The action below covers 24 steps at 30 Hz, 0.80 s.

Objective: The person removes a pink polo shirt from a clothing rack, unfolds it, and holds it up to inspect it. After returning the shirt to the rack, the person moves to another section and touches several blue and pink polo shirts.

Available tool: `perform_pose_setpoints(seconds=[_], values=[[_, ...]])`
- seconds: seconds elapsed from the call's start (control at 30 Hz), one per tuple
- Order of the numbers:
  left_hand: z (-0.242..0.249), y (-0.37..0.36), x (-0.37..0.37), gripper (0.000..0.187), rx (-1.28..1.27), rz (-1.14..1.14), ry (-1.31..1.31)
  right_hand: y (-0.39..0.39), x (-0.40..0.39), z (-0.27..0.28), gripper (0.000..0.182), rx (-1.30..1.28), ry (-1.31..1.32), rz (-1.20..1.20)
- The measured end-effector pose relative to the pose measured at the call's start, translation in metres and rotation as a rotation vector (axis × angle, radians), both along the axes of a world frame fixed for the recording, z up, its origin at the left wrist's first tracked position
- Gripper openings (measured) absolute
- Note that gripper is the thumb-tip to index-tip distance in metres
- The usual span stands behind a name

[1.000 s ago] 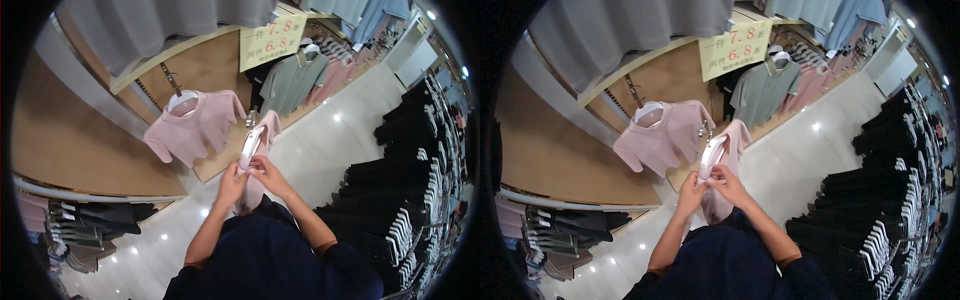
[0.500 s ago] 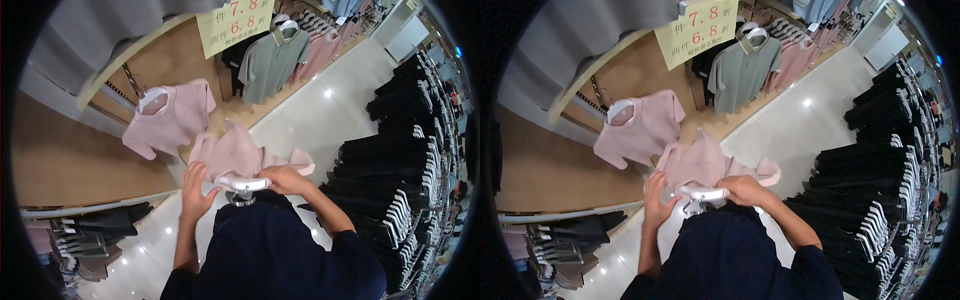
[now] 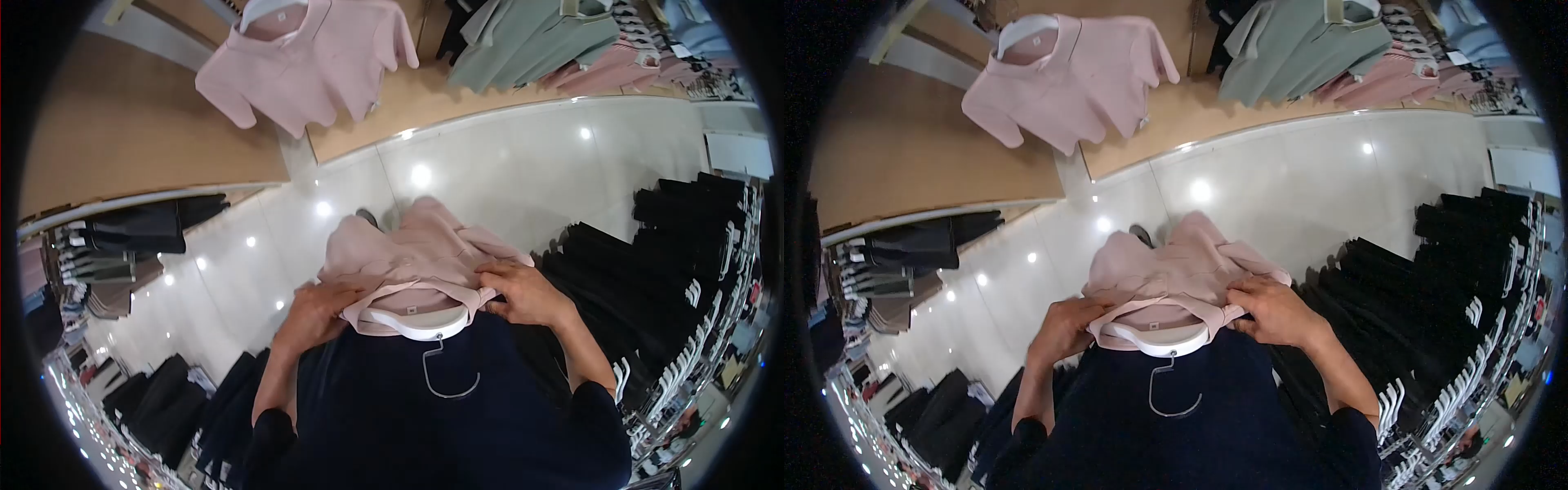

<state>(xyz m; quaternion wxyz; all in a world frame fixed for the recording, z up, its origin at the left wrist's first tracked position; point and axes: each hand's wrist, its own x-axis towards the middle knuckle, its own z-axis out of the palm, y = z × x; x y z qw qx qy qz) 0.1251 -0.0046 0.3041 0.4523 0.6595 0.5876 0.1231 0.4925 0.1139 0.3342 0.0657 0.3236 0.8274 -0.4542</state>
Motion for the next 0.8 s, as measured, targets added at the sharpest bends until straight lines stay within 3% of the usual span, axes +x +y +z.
perform_pose_setpoints(seconds=[0.2, 0.33, 0.43, 0.5, 0.53, 0.57, 0.63, 0.7, 0.77, 0.8], values=[[-0.005, 0.005, 0.000, 0.039, 0.153, -0.103, -0.016, 0.024, 0.002, -0.018, 0.033, 0.012, 0.052, 0.153], [0.023, 0.032, -0.016, 0.041, 0.152, -0.133, -0.085, 0.050, -0.009, -0.002, 0.033, -0.216, 0.129, 0.194], [0.069, 0.043, -0.030, 0.050, -0.306, -0.017, 0.007, 0.076, -0.017, 0.019, 0.034, -0.430, 0.119, 0.254], [0.082, 0.054, -0.037, 0.046, -0.323, -0.077, -0.091, 0.090, -0.016, 0.034, 0.035, -0.524, 0.023, 0.311], [0.084, 0.052, -0.041, 0.045, -0.370, -0.055, -0.181, 0.094, -0.023, 0.049, 0.038, -0.636, 0.028, 0.221], [0.081, 0.052, -0.042, 0.039, -0.445, -0.144, -0.233, 0.092, -0.022, 0.054, 0.046, -0.585, 0.120, 0.199], [0.075, 0.052, -0.045, 0.051, -0.603, -0.321, -0.333, 0.086, -0.018, 0.054, 0.051, -0.774, 0.149, 0.149], [0.080, 0.075, -0.042, 0.059, -0.979, -0.640, -0.096, 0.075, -0.002, 0.042, 0.054, -0.703, 0.154, 0.275], [0.062, 0.064, -0.041, 0.065, -0.946, -0.602, -0.257, 0.060, 0.010, 0.025, 0.055, -0.583, 0.278, 0.354], [0.060, 0.065, -0.040, 0.066, -0.984, -0.580, -0.295, 0.055, 0.008, 0.017, 0.047, -0.764, 0.218, 0.296]])
